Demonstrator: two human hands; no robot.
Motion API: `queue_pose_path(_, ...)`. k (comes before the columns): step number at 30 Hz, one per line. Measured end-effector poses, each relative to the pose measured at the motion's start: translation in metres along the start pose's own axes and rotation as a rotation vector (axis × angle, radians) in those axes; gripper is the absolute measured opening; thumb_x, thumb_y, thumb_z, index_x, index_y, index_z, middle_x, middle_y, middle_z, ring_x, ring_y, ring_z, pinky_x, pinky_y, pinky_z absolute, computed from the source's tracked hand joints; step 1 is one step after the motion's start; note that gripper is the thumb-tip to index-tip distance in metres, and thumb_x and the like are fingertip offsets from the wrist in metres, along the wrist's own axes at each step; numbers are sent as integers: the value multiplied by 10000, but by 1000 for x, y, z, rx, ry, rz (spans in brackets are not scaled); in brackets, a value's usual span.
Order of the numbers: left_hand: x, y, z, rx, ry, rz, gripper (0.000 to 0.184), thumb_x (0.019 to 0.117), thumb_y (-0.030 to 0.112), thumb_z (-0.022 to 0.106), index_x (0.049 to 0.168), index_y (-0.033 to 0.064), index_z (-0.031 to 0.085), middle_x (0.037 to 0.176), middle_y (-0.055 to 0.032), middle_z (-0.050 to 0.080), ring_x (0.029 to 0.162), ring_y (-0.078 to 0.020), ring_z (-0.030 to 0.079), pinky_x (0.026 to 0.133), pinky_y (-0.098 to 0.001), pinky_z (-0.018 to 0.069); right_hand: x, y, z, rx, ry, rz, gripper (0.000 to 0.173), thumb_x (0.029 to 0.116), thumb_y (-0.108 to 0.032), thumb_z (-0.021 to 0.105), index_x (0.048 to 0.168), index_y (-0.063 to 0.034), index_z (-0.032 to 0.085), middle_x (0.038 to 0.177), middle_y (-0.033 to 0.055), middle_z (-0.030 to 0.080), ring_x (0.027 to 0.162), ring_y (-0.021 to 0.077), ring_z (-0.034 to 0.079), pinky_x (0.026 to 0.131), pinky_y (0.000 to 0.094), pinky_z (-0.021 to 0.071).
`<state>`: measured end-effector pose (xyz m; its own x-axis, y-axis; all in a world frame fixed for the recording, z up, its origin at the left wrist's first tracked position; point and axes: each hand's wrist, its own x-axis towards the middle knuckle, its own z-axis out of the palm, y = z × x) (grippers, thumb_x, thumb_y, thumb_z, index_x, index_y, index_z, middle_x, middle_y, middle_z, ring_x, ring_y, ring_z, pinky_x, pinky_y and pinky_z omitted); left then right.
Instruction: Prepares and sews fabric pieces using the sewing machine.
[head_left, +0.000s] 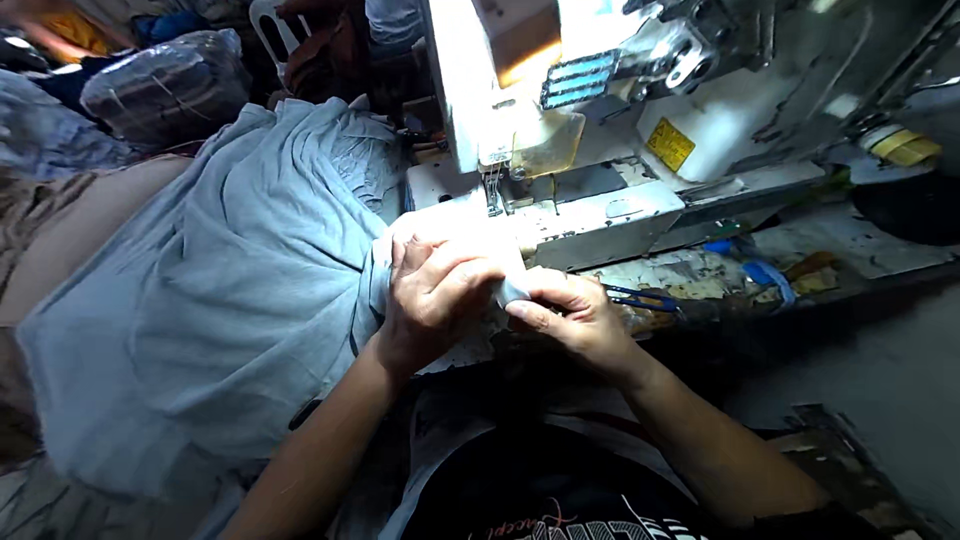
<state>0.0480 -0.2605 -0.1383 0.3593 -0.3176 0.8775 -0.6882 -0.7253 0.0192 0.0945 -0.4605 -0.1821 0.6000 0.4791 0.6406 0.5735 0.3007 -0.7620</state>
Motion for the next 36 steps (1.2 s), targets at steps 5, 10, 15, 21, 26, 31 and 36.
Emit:
queue_pose_path(5,38,40,-37,-88,-252,-106,113,989,166,600,981,109,696,1035,-21,688,1064,-133,599,971,-316,436,-13,-7,1,-54,7,-50,134,959,-103,672,928,12,733,894,15,708,830,-4,668,782,167,577)
queue_pose_path(10,56,2,-20,126,-887,133,126,888,190,634,922,114,730,824,-42,660,812,-239,655,816,-491,485,-15,14,6,-66,35,79,89,876,-106,756,929,-35,759,967,-2,708,975,11,644,893,192,537)
queue_pose_path(15,63,-18,-27,223,-933,102,101,860,215,688,847,116,701,728,-52,624,676,-251,626,624,-447,433,-14,37,10,-57,123,139,97,897,-106,748,880,-13,766,860,-1,737,826,-27,671,801,153,558)
queue_pose_path(21,75,-34,-34,280,-849,123,146,828,225,641,754,100,637,633,-66,535,614,-275,571,589,-456,379,4,55,5,-47,105,102,77,879,-77,759,881,-3,779,857,16,751,768,-8,687,747,164,583)
queue_pose_path(26,88,-32,-37,329,-888,115,156,822,252,645,737,124,614,632,-49,526,644,-268,566,610,-441,360,10,58,2,-12,85,90,82,875,-65,762,854,14,764,818,23,733,687,-10,662,671,155,576)
queue_pose_path(31,86,-32,-37,301,-858,115,191,840,283,641,729,131,611,622,-33,512,637,-251,545,629,-436,352,11,58,0,-5,71,112,80,881,-75,762,862,2,772,833,18,742,697,-15,660,678,156,570)
queue_pose_path(36,82,-34,-35,295,-841,93,202,853,287,636,734,125,621,642,-47,528,658,-259,548,649,-440,358,9,60,-2,-45,62,110,107,904,-121,750,876,-22,778,845,-2,742,703,-20,659,676,156,569)
